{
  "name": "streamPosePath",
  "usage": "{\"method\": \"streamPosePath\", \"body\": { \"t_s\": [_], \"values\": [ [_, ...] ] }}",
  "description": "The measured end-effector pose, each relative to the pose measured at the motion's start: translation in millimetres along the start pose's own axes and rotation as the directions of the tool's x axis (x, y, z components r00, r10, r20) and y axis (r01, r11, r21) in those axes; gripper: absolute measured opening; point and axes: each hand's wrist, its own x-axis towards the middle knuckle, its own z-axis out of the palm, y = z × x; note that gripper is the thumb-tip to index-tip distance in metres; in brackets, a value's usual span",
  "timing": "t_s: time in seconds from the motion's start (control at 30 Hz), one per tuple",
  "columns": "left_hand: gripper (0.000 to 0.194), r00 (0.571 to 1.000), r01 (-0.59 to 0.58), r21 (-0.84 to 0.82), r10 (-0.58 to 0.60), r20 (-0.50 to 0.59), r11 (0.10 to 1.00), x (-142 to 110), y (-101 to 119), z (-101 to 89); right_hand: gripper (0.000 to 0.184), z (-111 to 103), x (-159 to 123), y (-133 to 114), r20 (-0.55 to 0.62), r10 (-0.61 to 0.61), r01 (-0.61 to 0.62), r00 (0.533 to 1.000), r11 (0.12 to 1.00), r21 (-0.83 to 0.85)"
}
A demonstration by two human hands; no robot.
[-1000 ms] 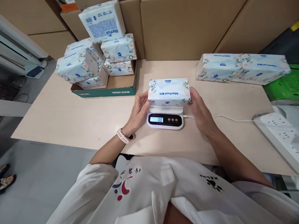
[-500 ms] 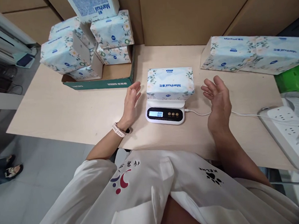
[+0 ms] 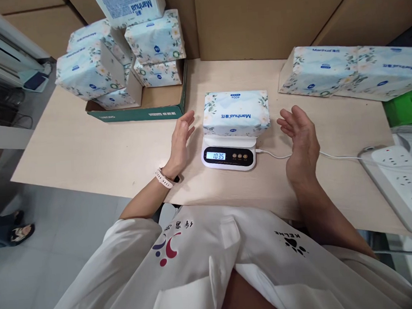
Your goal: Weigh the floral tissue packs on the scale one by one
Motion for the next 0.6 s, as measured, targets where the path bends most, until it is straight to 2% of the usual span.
{"method": "streamPosePath", "body": {
  "t_s": [0.1, 0.33, 0.6],
  "values": [
    [0.073, 1.0, -0.01, 0.003, 0.01, -0.009, 1.0, 0.5, -1.9, -0.2, 0.073, -0.2, -0.8, -0.1, 0.005, 0.017, -0.016, 1.0, 1.0, -0.021],
    [0.073, 1.0, 0.0, 0.003, 0.0, -0.019, 1.0, 1.7, -3.7, -0.6, 0.059, -2.0, -3.9, 2.3, -0.004, -0.049, 0.049, 0.999, 0.997, 0.067],
    [0.073, 0.999, 0.005, -0.012, -0.006, -0.046, 1.0, 1.7, -0.9, 1.6, 0.061, -5.9, -1.8, -2.2, -0.033, -0.054, 0.055, 0.998, 0.998, 0.044]
  ]
}}
